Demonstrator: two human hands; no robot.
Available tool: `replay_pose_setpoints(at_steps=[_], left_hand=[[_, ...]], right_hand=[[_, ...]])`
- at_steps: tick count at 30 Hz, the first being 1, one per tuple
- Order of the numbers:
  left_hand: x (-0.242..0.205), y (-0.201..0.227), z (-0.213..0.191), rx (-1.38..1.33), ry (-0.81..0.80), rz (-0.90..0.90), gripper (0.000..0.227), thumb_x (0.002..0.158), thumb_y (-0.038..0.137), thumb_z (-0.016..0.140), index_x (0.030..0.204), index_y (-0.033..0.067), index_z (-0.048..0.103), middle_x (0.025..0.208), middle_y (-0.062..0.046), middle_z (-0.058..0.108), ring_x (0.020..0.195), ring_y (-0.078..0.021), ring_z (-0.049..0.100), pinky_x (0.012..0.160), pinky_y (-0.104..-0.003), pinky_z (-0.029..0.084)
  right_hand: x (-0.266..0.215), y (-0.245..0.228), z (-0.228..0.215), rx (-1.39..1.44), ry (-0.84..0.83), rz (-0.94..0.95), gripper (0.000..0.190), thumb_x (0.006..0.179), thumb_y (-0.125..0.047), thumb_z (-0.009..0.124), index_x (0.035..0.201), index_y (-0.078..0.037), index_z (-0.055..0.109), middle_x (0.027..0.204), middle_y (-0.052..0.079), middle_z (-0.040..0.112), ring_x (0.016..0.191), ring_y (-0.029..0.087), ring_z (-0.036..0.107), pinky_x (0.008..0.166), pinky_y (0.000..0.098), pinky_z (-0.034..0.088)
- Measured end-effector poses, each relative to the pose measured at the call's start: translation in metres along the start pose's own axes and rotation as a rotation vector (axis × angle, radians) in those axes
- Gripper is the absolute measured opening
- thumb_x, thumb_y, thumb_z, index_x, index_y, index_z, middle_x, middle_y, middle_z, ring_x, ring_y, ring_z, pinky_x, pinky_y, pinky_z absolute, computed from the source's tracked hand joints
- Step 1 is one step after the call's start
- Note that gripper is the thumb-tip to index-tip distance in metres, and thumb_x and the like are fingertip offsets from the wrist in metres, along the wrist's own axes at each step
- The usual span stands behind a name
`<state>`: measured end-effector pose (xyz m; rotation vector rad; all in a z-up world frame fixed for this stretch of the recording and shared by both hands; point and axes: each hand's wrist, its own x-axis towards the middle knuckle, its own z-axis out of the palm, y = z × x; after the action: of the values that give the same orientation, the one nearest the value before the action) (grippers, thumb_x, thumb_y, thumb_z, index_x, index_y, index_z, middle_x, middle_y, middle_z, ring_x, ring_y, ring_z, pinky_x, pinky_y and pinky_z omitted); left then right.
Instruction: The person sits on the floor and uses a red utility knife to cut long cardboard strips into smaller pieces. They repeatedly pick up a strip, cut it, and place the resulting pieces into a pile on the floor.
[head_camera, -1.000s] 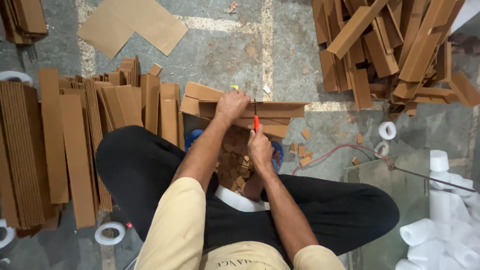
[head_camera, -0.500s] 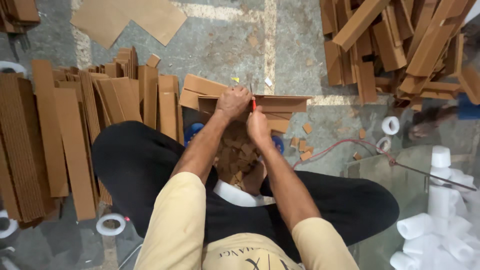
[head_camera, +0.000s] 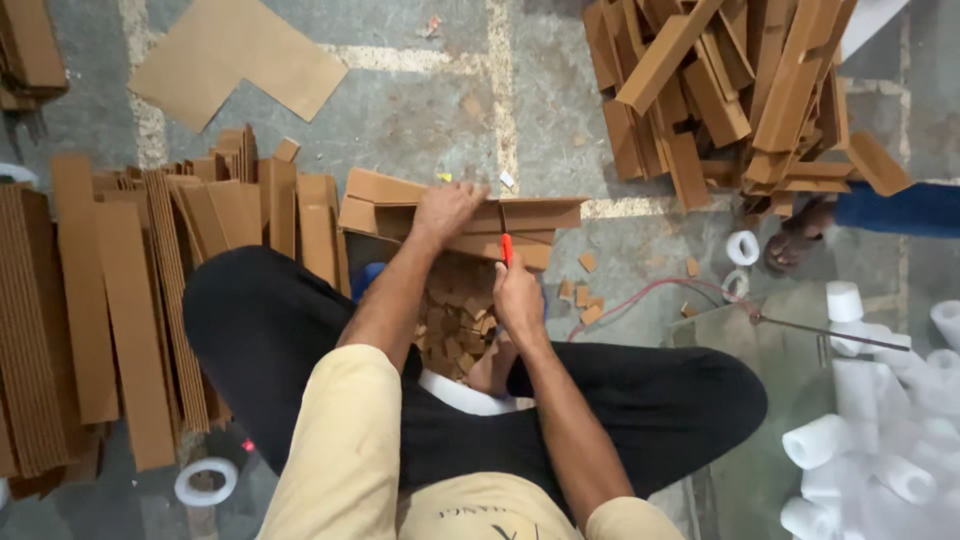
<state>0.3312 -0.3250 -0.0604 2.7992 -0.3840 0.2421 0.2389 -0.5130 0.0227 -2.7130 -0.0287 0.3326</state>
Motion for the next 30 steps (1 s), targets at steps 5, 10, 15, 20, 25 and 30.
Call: replay_pose_setpoints(at_steps=[5,10,15,20,25,30], left_hand=[[0.002,0.007,0.011,-0.075,0.063,-0.019,0.010,0.090,0.019,0.061,0.098,0.0180,0.067,0.096,-0.002,0.070,0.095,-0.0233,0.071,0.075,-0.042,0.058],[0.017,0.007,0.023,-0.054,-0.025,-0.070,0.011,0.090,0.020,0.060,0.096,0.0175,0.069,0.096,-0.003,0.070,0.093,-0.0239,0.071,0.075,-0.042,0.058],[0.014,0.010,0.021,-0.034,-0.070,-0.060,0.014,0.085,0.020,0.063,0.091,0.0158,0.074,0.099,-0.002,0.072,0.097,-0.0233,0.071,0.072,-0.042,0.059],[0.018,0.007,0.020,0.032,0.023,0.059,0.011,0.082,0.020,0.065,0.086,0.0179,0.075,0.101,-0.001,0.071,0.094,-0.0204,0.070,0.077,-0.040,0.058],[-0.002,0.018,0.032,0.013,-0.022,0.079,0.011,0.085,0.022,0.065,0.087,0.0174,0.074,0.094,-0.002,0.071,0.092,-0.0214,0.070,0.075,-0.039,0.057],[0.007,0.014,0.015,0.037,-0.107,-0.025,0.012,0.093,0.020,0.063,0.097,0.0173,0.074,0.098,-0.002,0.072,0.093,-0.0222,0.071,0.076,-0.040,0.058]], right_hand=[[0.016,-0.014,0.004,-0.049,-0.033,0.082,0.033,0.103,-0.034,0.052,0.122,-0.007,0.051,0.088,0.034,0.068,0.084,0.057,0.065,0.075,0.0675,0.048],[0.018,-0.015,0.007,-0.098,-0.028,0.100,0.032,0.104,-0.035,0.051,0.120,-0.007,0.048,0.086,0.034,0.068,0.083,0.058,0.064,0.074,0.0679,0.047],[0.023,-0.009,0.013,-0.126,-0.053,0.091,0.033,0.104,-0.033,0.053,0.116,-0.002,0.047,0.086,0.034,0.069,0.083,0.056,0.066,0.075,0.0653,0.050],[0.057,0.017,0.039,-0.123,-0.116,0.091,0.038,0.102,-0.032,0.054,0.119,0.002,0.050,0.088,0.033,0.070,0.085,0.054,0.068,0.075,0.0620,0.053],[0.092,0.057,0.085,-0.124,-0.135,-0.005,0.035,0.102,-0.028,0.054,0.116,0.004,0.056,0.093,0.033,0.071,0.089,0.052,0.069,0.077,0.0610,0.055],[0.106,0.043,0.065,-0.073,-0.188,0.031,0.038,0.101,-0.034,0.055,0.112,0.003,0.059,0.096,0.035,0.069,0.092,0.054,0.067,0.081,0.0620,0.052]])
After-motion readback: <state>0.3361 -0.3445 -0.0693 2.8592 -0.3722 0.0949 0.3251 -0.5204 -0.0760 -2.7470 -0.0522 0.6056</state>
